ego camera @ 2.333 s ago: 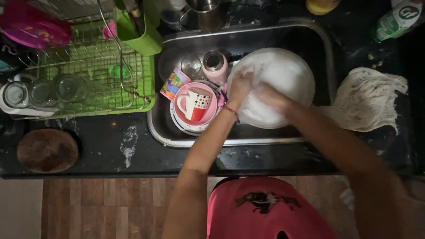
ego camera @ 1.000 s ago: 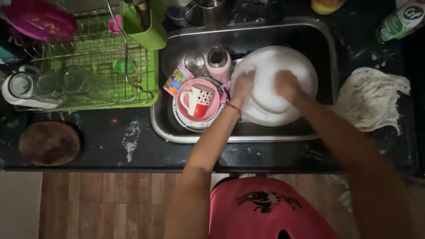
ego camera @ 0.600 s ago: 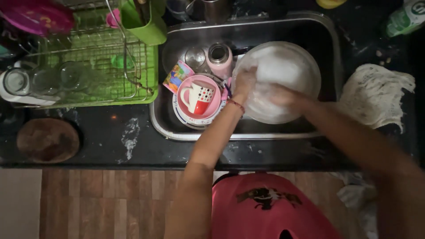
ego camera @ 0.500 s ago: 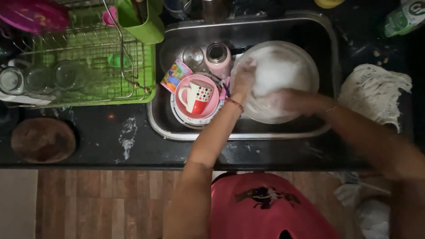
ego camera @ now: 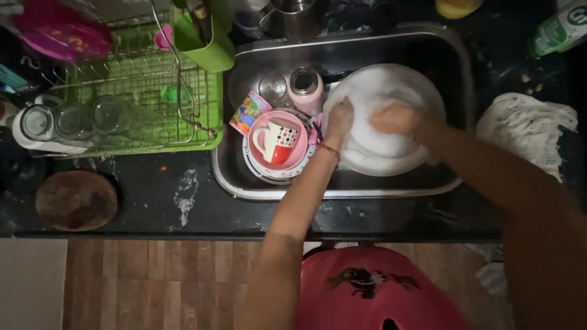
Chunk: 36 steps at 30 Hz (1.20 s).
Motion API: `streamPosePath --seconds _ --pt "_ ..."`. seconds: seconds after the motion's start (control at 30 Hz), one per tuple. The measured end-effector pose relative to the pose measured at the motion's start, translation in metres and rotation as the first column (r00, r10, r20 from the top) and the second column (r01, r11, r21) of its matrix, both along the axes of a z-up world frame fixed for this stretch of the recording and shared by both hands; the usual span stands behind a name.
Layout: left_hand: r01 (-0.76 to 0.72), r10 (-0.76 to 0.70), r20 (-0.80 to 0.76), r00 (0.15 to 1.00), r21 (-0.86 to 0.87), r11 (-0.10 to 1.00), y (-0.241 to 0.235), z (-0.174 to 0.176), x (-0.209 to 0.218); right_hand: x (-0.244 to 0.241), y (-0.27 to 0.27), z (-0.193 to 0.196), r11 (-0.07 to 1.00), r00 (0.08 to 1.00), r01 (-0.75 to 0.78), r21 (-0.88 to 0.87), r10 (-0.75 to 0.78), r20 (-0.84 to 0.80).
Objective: Washing and rinsing dishes in a sink using soap and a sponge
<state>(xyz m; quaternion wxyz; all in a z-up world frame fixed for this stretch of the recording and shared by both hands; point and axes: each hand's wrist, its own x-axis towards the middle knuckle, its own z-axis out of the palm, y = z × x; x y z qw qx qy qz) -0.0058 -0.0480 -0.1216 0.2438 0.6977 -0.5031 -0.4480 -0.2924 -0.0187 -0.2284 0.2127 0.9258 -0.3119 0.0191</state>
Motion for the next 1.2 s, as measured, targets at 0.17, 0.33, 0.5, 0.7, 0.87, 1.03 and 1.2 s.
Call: streamPosePath --seconds 0.17,0.33,0.5,0.7,0.87,1.03,1.2 --pt "0.000 0.003 0.037 0.999 -0.058 0.998 0.029 0.086 0.005 0.065 -0.020 0.048 0.978 0.990 -0.141 -0.155 0.137 -0.040" --pt "0.288 -0.019 0.436 0.900 -0.561 0.776 0.030 0.035 -0.001 0.053 -0.008 0.096 0.980 0.991 -0.094 -0.173 0.109 0.077" --pt "0.358 -0.080 0.523 0.849 -0.458 0.814 0.022 0.011 -0.001 0.038 0.031 0.082 0.983 0.943 -0.023 -0.182 0.081 0.322" --pt "-0.188 0.165 -0.109 0.980 -0.267 0.945 0.047 0.118 0.001 0.003 0.033 -0.029 0.613 0.900 0.379 0.693 -0.419 -0.121" --pt "-0.173 0.150 -0.199 0.968 -0.105 0.979 0.080 0.212 0.008 0.091 0.076 0.015 0.905 0.820 0.403 0.136 -0.423 0.385" --pt "-0.172 0.134 -0.267 0.954 -0.124 0.977 0.098 0.270 0.011 0.131 0.064 0.163 0.803 0.700 0.355 0.479 -0.567 0.434" --pt "-0.087 -0.047 -0.233 0.971 -0.533 0.841 0.121 0.238 0.009 0.147 0.075 0.294 0.553 0.534 0.179 0.814 -0.749 0.392"
